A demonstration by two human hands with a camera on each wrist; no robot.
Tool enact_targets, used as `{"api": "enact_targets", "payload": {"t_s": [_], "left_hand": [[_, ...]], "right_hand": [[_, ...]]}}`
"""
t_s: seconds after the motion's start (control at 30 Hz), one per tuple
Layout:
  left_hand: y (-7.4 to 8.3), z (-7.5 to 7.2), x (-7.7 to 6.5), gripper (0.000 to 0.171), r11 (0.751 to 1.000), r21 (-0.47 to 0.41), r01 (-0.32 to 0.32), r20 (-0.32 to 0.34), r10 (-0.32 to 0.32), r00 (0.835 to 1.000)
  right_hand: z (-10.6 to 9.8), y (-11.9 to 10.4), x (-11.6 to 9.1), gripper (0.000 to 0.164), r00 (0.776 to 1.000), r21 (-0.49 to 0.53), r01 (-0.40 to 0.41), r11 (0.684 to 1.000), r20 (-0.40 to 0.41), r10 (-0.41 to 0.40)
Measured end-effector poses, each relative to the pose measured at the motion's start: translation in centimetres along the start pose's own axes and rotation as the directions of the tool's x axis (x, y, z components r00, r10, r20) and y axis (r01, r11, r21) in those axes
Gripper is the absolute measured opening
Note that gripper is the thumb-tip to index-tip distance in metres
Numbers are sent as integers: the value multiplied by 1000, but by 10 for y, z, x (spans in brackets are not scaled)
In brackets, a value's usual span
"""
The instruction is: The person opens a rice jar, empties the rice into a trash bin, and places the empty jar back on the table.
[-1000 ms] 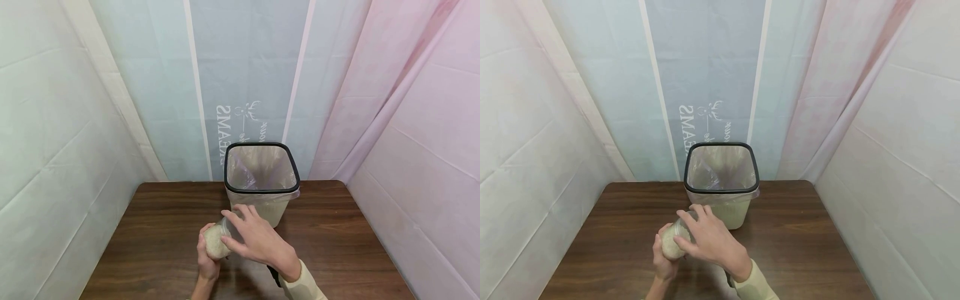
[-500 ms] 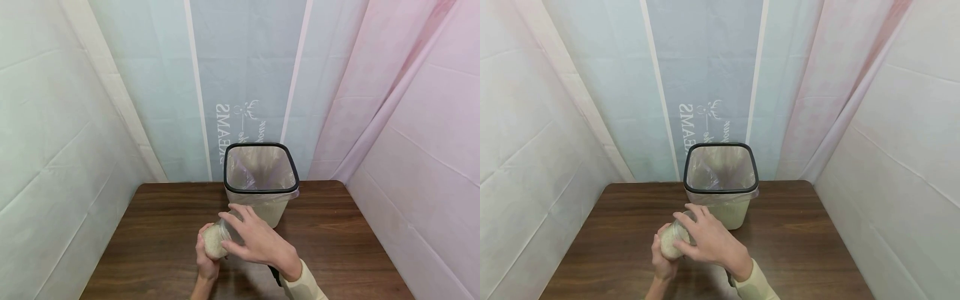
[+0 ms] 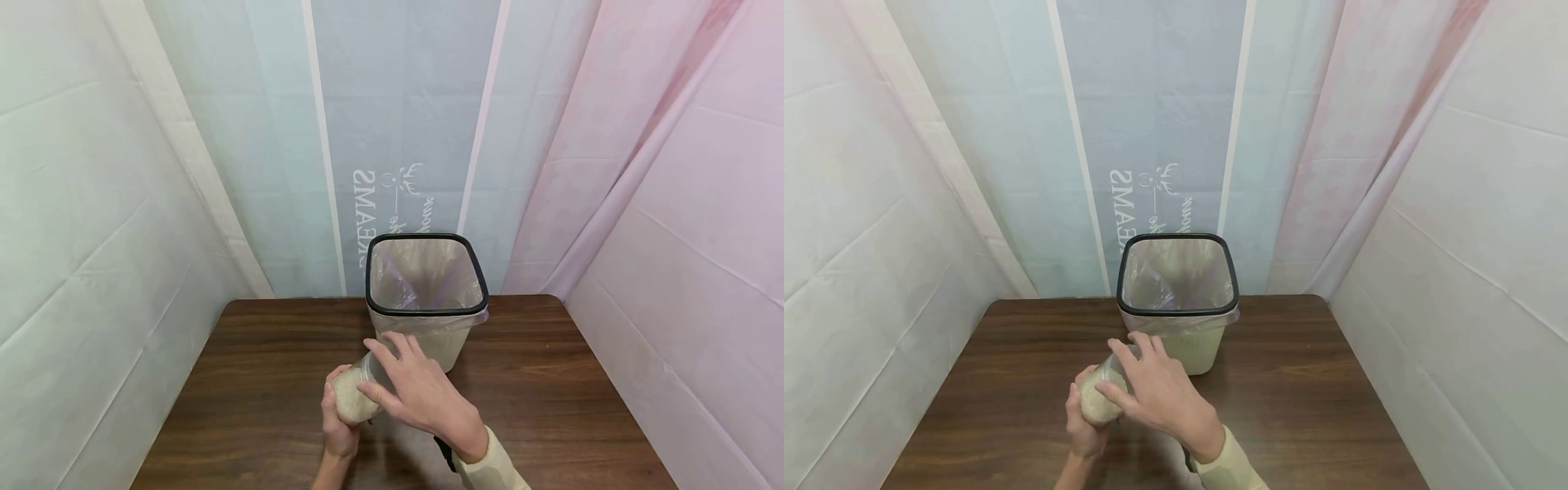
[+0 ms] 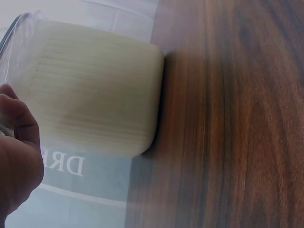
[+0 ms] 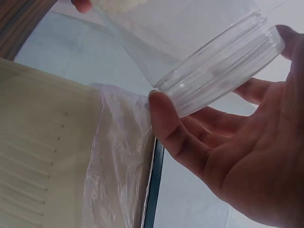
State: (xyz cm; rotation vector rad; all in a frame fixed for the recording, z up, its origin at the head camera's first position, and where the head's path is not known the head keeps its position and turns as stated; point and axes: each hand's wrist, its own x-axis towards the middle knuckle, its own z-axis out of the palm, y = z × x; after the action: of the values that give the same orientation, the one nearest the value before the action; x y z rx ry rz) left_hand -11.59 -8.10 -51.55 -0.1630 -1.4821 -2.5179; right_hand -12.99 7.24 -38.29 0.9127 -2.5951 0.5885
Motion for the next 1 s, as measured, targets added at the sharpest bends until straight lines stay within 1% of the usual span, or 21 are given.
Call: {"api": "enact_targets", "payload": {"t_s": [0.13,0.37,0.5,0.73,0.87,0.93,1.0], "left_hand": [[0,0,1,50,1000,6,0,0,0,1000],[2,0,1,51,1000,7,7,-12,-7,1000],[3,0,1,51,1000,-4,13,-13,-13,1000],[3,1,0,50,1000,-5,11,-20,-11,1000],[2,0,0,49,1000,-9,-1,-10,1,1000],[1,0,0,50,1000,-10,-6,-6,6,1000],[2,0,0,50,1000,-9,-14,-3,14,1000]], "right_hand": [[0,-1,0,50,999,-5,16,1000,-30,-16],[0,1,0,45,994,4,71,997,-78,-71],[0,3,0,43,990,14,105,994,-91,-104],[-1,5,0,42,986,43,151,988,-71,-148],[-2,6,-1,41,980,51,184,982,-81,-180],[-2,6,-1,43,981,59,182,981,-72,-178],[-2,6,-1,49,986,69,163,984,-50,-160]]}}
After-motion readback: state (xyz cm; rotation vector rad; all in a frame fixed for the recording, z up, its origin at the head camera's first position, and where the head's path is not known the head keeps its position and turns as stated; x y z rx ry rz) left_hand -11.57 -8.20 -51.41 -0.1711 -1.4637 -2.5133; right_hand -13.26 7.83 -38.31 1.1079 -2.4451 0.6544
